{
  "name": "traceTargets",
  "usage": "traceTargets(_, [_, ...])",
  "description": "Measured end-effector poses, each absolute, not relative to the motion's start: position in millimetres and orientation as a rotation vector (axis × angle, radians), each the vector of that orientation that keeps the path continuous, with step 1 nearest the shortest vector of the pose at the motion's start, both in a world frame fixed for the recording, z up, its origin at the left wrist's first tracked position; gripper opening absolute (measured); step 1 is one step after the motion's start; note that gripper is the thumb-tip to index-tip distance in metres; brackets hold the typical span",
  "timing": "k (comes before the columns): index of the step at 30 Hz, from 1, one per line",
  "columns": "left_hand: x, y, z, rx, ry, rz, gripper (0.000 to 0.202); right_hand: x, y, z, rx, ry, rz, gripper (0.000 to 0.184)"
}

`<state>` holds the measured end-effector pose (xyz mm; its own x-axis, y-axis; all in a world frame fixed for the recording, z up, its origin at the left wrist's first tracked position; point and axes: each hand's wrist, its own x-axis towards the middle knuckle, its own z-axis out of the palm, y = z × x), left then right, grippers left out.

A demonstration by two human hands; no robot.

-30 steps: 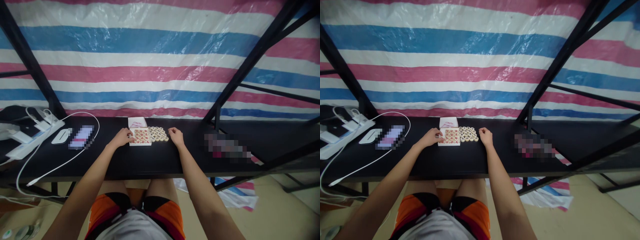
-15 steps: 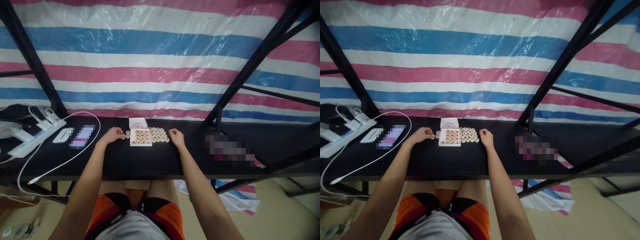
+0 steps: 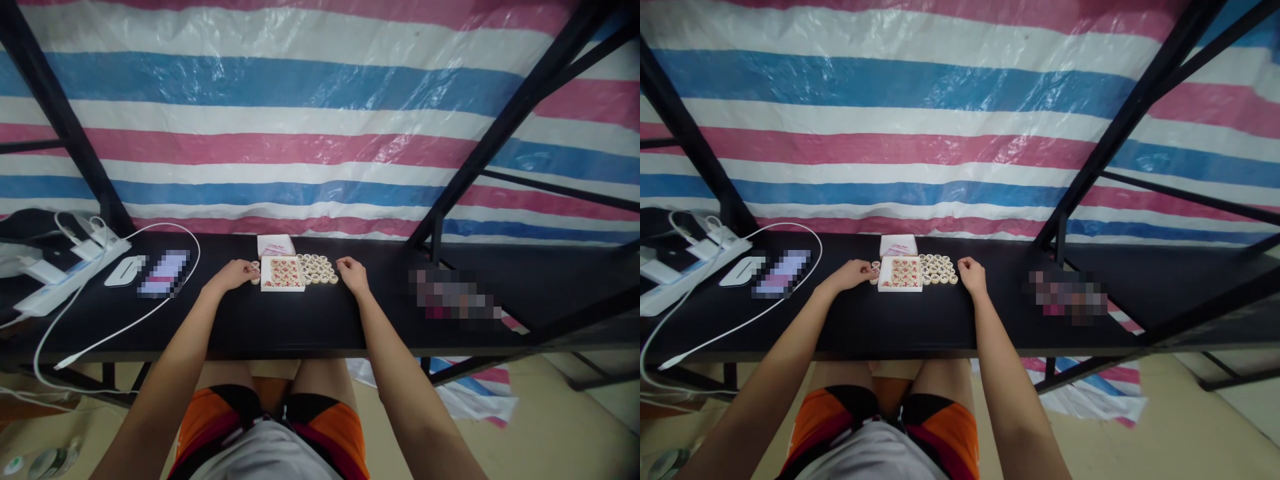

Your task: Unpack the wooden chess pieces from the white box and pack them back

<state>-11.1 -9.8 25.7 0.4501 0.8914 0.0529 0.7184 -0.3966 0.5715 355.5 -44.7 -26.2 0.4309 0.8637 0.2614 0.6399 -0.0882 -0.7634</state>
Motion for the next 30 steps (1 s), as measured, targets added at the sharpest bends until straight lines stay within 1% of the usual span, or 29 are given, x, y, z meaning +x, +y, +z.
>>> traceTargets(7, [-9.8,-14.4,31.5,2.248,1.383,0.574,0.036,355.0,-44.7,-25.8,-1.819,-1.303,0.303,0.026])
traceTargets(10, [-12.3,-13.8,32.1,2.204,1.289,0.484,0.038,355.7,-44.0,-26.9,-1.804,-1.302,0.311,0.026])
traceTargets(13, [-13.4,-14.5,32.8,2.176,1.212,0.367,0.035,356.1,-43.4,-27.7,-1.795,-1.304,0.309,0.025])
traceTargets(15, [-12.7,-16.0,34.2,2.183,1.205,0.350,0.033,356.1,-43.2,-27.7,-1.801,-1.302,0.304,0.024])
traceTargets(19, [-5.3,-21.6,39.0,2.227,1.216,0.482,0.035,355.1,-43.7,-26.1,-1.815,-1.303,0.303,0.024])
traceTargets(23, [9.8,-30.0,42.0,2.390,1.133,0.571,0.037,353.5,-45.2,-24.0,-1.821,-1.298,0.315,0.023])
traceTargets(27, [20.0,-36.0,42.6,2.647,1.079,0.475,0.035,353.0,-46.0,-23.1,-1.824,-1.301,0.322,0.023])
traceTargets(30, [20.3,-38.0,43.9,2.675,1.102,0.394,0.043,353.0,-46.2,-23.0,-1.827,-1.311,0.320,0.023])
